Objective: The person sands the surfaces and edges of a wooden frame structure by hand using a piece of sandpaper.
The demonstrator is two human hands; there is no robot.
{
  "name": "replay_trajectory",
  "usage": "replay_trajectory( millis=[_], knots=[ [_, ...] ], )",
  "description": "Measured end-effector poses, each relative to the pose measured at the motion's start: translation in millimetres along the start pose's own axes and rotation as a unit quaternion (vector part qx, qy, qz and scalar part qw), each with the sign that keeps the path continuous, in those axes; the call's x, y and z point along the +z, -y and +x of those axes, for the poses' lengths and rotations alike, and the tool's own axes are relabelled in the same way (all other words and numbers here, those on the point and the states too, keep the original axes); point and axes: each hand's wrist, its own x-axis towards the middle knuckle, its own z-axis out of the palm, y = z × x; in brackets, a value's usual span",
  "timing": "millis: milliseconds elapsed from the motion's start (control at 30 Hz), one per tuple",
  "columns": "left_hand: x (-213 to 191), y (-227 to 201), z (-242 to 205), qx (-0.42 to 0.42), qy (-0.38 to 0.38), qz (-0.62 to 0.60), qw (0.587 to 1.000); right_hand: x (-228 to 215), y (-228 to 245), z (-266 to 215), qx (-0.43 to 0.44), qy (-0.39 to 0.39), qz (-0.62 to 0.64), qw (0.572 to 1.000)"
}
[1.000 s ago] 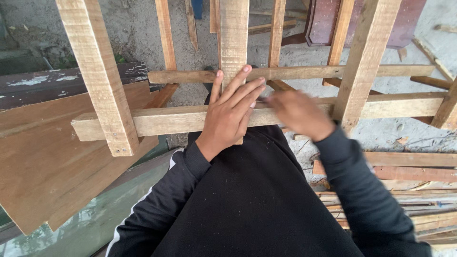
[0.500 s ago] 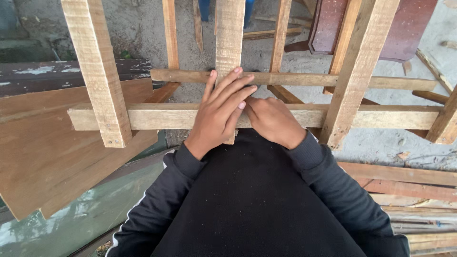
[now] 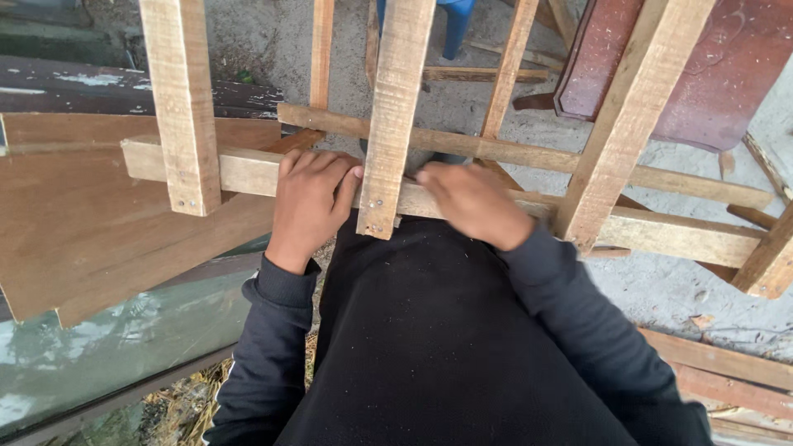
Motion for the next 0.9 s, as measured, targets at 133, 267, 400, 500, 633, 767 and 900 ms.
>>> replay_trajectory(
  millis=[133, 267, 400, 500, 633, 767, 900],
  knots=[
    [-2, 6, 1, 0.009, -0.009, -0.012, 1.000, -20, -7, -19, 0.133, -0.008, -0.102, 0.986],
    [-1, 7, 2, 0.011, -0.005, -0.010, 1.000, -12, -10, -17, 0.130, 0.028, -0.102, 0.986],
    [-13, 15, -2, 0.029, 0.033, -0.036, 0.998, -3, 7, 6, 0.035, 0.046, 0.052, 0.997],
    [-35, 31, -6, 0.069, 0.045, -0.082, 0.993, -20, 33, 9, -0.099, -0.047, 0.091, 0.990],
    [-68, 58, -12, 0.040, 0.070, -0.114, 0.990, -31, 76, 8, -0.068, -0.186, -0.007, 0.980],
    [-90, 78, -13, 0.086, -0.030, -0.103, 0.991, 1, 117, 35, -0.134, -0.280, -0.115, 0.944],
    [-103, 103, -8, 0.103, -0.063, -0.049, 0.991, 41, 146, 68, -0.138, -0.202, -0.313, 0.918]
  ],
)
